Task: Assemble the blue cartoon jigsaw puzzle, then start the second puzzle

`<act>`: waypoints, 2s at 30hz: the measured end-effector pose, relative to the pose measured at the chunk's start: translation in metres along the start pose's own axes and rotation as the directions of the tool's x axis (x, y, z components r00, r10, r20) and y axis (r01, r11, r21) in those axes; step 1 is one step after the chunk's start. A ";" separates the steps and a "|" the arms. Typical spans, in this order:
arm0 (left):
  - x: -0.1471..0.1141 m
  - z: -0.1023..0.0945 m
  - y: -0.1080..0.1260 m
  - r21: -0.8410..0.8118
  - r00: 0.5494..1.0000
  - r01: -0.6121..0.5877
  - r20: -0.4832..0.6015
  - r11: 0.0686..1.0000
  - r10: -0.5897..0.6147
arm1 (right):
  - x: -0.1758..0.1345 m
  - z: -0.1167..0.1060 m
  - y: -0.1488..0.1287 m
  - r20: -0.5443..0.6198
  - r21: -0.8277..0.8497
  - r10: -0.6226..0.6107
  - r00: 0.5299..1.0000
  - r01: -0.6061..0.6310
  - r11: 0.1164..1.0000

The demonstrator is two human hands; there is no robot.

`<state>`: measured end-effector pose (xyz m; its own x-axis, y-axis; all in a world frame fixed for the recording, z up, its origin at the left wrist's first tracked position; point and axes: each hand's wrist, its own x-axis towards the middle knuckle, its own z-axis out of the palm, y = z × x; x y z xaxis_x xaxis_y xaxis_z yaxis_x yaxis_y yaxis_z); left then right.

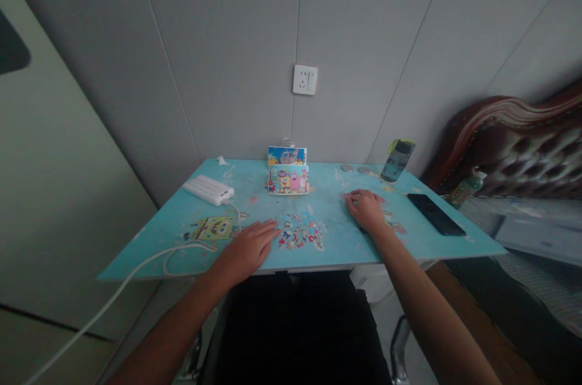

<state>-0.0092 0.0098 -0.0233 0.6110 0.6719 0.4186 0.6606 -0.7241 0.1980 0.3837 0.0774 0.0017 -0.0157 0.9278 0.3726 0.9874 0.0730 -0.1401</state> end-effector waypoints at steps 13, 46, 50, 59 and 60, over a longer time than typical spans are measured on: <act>0.003 -0.007 0.008 -0.015 1.000 0.028 -0.008 1.000 -0.028 | 0.002 0.016 0.012 0.128 -0.054 -0.017 0.992 0.024 0.998; 0.002 -0.008 0.010 0.000 1.000 0.028 0.004 1.000 -0.028 | 0.003 0.016 0.009 -0.022 0.007 -0.105 0.994 0.105 0.994; 0.002 -0.007 0.010 0.002 0.999 0.031 0.008 1.000 -0.031 | 0.004 0.017 0.009 -0.016 0.017 -0.120 0.993 0.120 0.993; 0.001 -0.002 0.008 0.004 0.998 0.065 0.001 0.998 -0.065 | 0.005 0.019 0.012 -0.011 0.023 -0.118 0.993 0.118 0.993; 0.001 -0.002 0.008 0.004 0.998 0.065 -0.003 0.998 -0.065 | 0.005 0.019 0.012 -0.011 0.023 -0.119 0.993 0.120 0.993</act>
<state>-0.0044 0.0041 -0.0194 0.5659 0.7169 0.4072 0.7005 -0.6785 0.2211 0.3924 0.0899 -0.0153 -0.1317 0.9086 0.3964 0.9746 0.1918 -0.1158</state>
